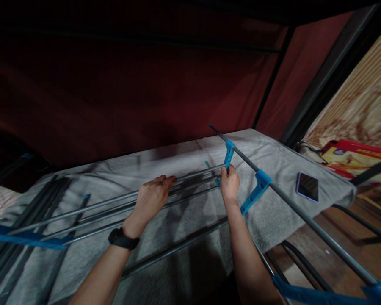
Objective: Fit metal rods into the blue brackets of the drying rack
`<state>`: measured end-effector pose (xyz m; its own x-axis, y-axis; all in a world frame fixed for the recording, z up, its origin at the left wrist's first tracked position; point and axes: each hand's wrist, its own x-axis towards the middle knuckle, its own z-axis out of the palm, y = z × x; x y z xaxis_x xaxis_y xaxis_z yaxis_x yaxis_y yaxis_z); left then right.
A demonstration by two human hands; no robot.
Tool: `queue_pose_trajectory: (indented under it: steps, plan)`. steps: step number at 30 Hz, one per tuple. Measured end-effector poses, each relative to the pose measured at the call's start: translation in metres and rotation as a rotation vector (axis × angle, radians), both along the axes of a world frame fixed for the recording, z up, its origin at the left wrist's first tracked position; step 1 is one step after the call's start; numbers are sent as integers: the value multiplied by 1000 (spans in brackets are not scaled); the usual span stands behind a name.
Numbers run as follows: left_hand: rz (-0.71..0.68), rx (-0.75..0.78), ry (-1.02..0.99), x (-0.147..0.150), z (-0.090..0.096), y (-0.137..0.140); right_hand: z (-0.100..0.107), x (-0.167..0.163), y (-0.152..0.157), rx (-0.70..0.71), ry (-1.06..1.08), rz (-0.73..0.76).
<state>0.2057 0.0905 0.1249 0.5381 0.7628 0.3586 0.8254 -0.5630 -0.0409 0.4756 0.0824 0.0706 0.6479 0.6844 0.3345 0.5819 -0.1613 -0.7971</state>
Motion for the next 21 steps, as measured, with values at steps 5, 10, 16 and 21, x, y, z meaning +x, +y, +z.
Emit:
queue_pose_trajectory:
  steps: [5,10,16,21]
  plan:
    - [4,-37,1,0,3,-1,-1,0,0,-6,-19,-6]
    - [5,-44,-1,0,4,-1,-2,-1,1,-3,-33,-12]
    - [17,-89,2,2,7,0,-1,-2,1,11,-41,-24]
    - [31,-113,0,2,8,-1,-2,-2,0,11,-35,-28]
